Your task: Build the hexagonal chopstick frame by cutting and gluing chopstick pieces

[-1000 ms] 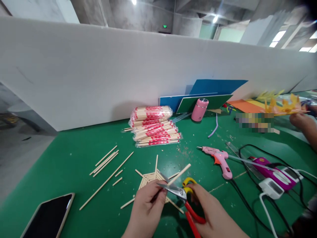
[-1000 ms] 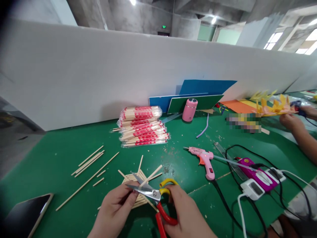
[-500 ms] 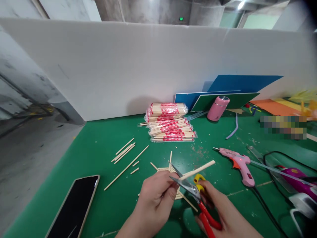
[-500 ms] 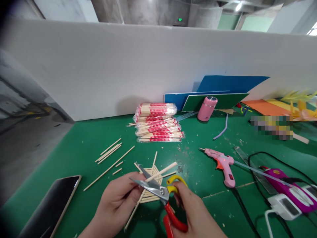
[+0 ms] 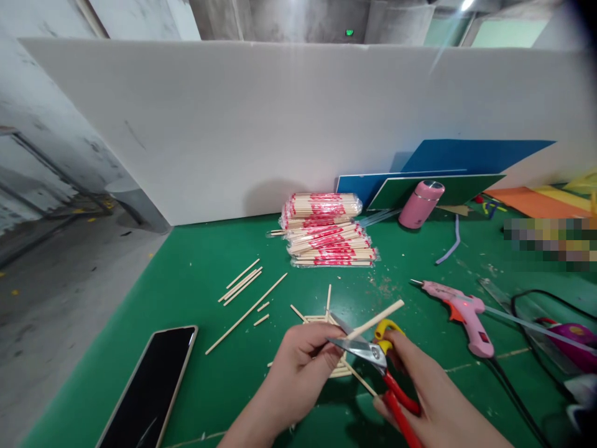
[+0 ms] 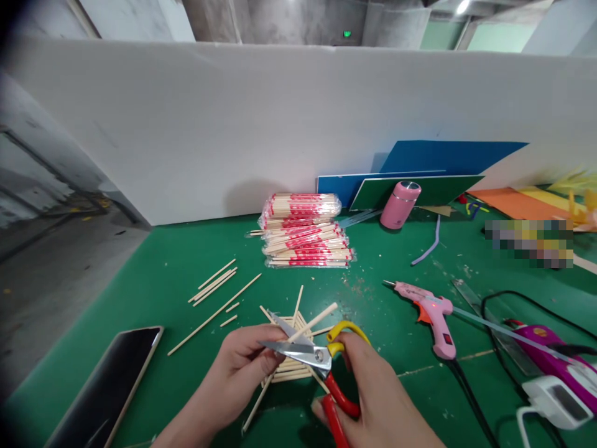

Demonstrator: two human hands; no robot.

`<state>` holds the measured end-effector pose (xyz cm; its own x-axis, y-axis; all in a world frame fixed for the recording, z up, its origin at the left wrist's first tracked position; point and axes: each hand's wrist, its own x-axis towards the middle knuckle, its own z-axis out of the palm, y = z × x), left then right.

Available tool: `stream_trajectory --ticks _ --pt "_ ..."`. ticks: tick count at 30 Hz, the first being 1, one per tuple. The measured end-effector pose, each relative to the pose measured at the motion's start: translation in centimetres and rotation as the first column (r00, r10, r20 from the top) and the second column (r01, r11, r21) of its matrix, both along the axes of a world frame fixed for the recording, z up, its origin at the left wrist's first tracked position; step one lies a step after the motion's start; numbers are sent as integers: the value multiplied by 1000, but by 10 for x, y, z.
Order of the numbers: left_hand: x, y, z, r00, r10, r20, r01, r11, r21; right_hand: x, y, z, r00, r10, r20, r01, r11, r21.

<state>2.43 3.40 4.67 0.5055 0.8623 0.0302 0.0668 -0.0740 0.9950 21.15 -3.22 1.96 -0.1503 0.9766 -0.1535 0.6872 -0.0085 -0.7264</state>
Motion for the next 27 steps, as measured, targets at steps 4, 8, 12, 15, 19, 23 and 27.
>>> stream_trajectory --ticks 4,8,12,15,19,23,27 --pt "1 -1 -6 999 15 38 -11 995 -97 -2 1 5 1000 -10 -24 8 998 -63" --pt "2 0 -7 1000 9 25 -7 997 -77 -8 2 7 995 -56 -83 48 995 -86" --pt "3 0 -6 999 -20 -31 20 1000 -5 -14 1 6 985 -106 -133 94 991 -92" --pt "5 -2 -9 994 42 -96 -29 991 128 -15 0 6 985 -132 -109 122 988 -100" --pt "8 -8 -19 969 193 -157 -112 901 418 -13 -1 7 986 -160 -35 156 983 -97" --pt "9 -10 -22 969 199 -145 -84 822 564 -6 -4 3 997 -83 -3 83 992 -100" --pt "8 -9 -15 988 94 -121 -36 912 409 2 -7 -4 996 -80 35 81 996 -43"
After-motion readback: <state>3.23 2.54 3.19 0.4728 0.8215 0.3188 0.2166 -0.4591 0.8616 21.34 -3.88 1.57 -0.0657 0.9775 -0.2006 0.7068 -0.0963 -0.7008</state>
